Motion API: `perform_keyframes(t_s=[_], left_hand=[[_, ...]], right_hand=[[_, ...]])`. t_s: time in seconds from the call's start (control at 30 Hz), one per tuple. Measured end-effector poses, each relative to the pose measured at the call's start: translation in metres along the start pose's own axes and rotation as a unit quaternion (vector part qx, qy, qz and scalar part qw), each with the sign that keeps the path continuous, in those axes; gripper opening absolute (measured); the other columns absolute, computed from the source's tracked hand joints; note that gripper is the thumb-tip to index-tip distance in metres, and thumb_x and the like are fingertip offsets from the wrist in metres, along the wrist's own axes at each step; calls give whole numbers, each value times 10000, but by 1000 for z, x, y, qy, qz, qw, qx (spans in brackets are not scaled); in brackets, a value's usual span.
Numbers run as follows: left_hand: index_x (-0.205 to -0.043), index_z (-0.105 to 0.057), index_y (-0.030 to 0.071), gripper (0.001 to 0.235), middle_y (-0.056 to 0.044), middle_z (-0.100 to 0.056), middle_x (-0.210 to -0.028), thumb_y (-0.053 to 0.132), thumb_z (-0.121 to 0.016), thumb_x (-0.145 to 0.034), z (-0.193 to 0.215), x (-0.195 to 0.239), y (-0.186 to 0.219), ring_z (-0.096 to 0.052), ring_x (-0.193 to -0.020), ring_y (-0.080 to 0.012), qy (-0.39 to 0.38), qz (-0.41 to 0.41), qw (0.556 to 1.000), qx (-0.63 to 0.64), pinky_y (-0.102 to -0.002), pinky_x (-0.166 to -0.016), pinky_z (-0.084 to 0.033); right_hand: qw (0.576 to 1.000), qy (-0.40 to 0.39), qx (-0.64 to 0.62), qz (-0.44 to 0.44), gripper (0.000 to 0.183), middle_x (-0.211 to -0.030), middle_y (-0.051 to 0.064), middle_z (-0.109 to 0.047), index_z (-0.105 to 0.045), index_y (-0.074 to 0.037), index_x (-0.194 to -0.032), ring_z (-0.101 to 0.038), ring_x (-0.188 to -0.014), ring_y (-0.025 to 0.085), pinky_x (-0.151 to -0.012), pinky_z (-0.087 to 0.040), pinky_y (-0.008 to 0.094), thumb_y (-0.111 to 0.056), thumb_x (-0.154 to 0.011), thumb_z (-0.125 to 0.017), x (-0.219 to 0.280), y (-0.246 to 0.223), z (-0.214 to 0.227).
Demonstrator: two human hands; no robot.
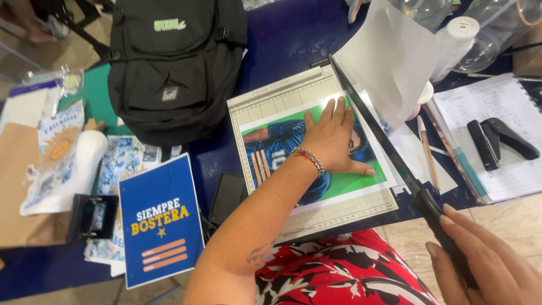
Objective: Trimming printed photos using a manual paper cutter and organizing them on a desk
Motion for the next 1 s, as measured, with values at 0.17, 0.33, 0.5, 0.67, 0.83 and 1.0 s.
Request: perform_keyframes(t_s=[0.17, 0.33, 0.5, 0.67, 0.83, 1.0], left_hand=[[-1614, -115, 24, 1408, -178, 29, -1722, 869, -698, -650, 5, 5, 1, 57, -1587, -344, -6, -7, 1000, 20, -741, -1175, -70], [-1609, -131, 30, 1396, -173, 15, -1722, 874, -701, -655, 0, 2, -1, 37, -1589, -331, 8, -2, 1000, 25, -768, -1158, -76], [-1610, -132, 38, 1385, -170, 19, -1723, 874, -676, -649, 1, 4, -2, 44, -1588, -334, 9, -10, 999, 36, -785, -1148, -53], [-1611, -132, 34, 1393, -173, 24, -1722, 895, -643, -643, -1, 3, -3, 41, -1588, -332, 13, -13, 999, 31, -792, -1142, -53], [-1611, -138, 42, 1399, -171, 12, -1722, 892, -661, -631, -1, 2, -3, 29, -1588, -331, 12, -11, 1000, 24, -806, -1133, -67], [-1608, -145, 44, 1407, -167, 3, -1722, 895, -672, -620, -3, 0, -5, 14, -1589, -320, 23, -13, 999, 26, -803, -1133, -71]], right_hand=[[990, 11, 108, 89, 324, -1305, 115, -785, -761, -32, -1265, -757, -1036, 204, -759, -586, 341, -145, -962, -743, -4, 2, -6], [982, -19, 171, 78, 329, -1290, 42, -795, -769, -70, -1248, -771, -1000, 172, -656, -593, 314, -232, -963, -750, -4, -2, -2], [977, -22, 199, 76, 355, -1295, 9, -789, -764, -100, -1265, -766, -1012, 147, -693, -595, 294, -271, -954, -748, -5, -5, -1], [975, -35, 205, 76, 399, -1308, 20, -782, -749, -104, -1284, -768, -997, 159, -704, -614, 313, -293, -932, -748, -3, -3, -1], [975, -7, 204, 83, 369, -1311, 10, -787, -757, -121, -1309, -770, -961, 170, -684, -593, 312, -275, -974, -750, -3, -4, -1], [973, -18, 212, 84, 394, -1314, 13, -785, -747, -121, -1305, -773, -925, 182, -655, -607, 333, -308, -957, -742, -2, -2, -2]])
Point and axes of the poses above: each hand's wrist, its own x-axis away from the middle knuckle, its own z-axis out of the back of the hand, y = z × x, the point moved 3 cm from there along -x, towards the middle knuckle
